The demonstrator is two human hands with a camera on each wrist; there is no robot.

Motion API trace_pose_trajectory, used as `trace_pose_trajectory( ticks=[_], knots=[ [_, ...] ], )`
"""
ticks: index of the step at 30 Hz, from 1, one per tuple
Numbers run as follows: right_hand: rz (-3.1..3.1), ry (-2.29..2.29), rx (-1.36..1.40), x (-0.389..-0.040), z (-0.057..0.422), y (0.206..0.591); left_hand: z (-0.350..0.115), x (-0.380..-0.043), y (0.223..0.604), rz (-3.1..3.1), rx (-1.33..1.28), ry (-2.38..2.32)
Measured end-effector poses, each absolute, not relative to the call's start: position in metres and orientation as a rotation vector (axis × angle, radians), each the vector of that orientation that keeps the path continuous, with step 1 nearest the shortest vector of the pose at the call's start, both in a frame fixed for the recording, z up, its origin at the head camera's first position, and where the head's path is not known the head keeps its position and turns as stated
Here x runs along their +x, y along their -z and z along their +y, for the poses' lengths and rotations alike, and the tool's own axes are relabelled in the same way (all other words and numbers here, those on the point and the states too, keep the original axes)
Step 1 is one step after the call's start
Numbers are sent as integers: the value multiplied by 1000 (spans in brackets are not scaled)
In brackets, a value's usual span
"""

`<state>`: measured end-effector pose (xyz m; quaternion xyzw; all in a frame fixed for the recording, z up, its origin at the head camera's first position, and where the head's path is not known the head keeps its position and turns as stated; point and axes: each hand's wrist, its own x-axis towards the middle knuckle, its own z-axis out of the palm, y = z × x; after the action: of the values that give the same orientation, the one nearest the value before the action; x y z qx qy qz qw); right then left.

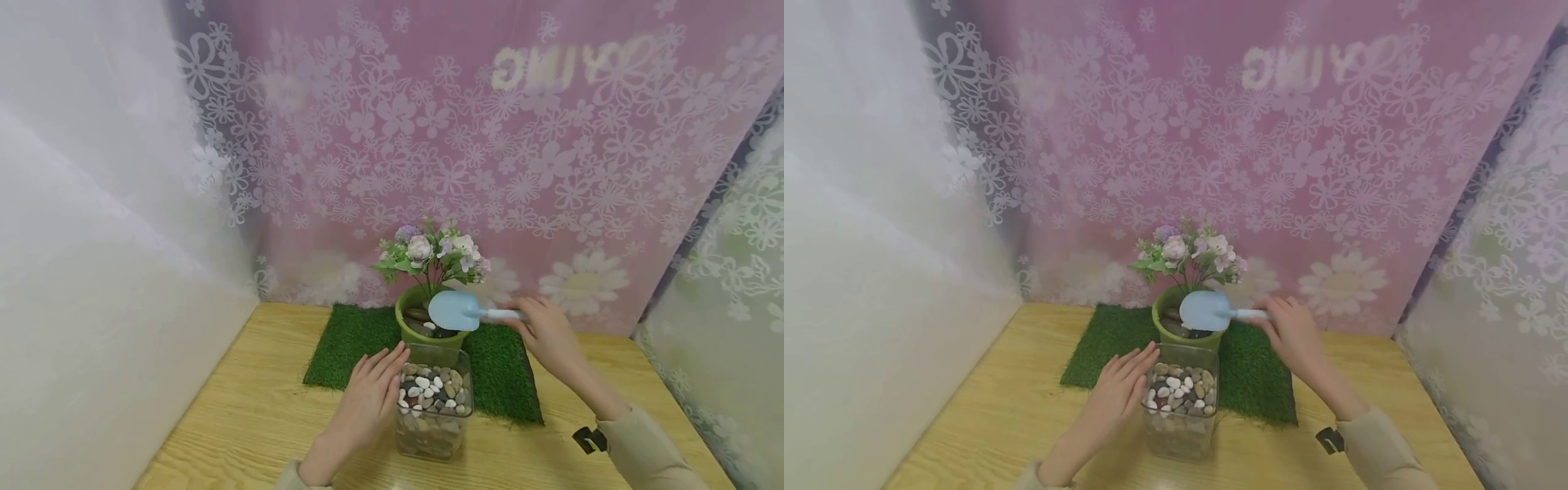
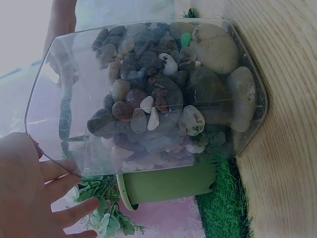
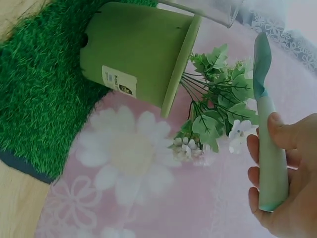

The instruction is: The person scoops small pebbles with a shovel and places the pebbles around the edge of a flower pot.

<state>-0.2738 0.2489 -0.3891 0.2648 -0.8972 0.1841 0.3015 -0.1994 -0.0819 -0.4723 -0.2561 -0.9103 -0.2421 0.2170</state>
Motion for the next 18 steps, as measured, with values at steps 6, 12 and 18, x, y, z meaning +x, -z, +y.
trace_pose_trajectory(
  ticks=[6, 12, 18],
  knots=[
    [-2248, -307, 736, -260, 259, 390, -82, -198, 472, -2518, -712, 682],
    [-2145, -268, 806, -253, 263, 386, -81, -198, 472, -2530, -703, 688],
    [-2134, -261, 872, -246, 263, 378, -81, -198, 471, -2529, -708, 680]
  ],
)
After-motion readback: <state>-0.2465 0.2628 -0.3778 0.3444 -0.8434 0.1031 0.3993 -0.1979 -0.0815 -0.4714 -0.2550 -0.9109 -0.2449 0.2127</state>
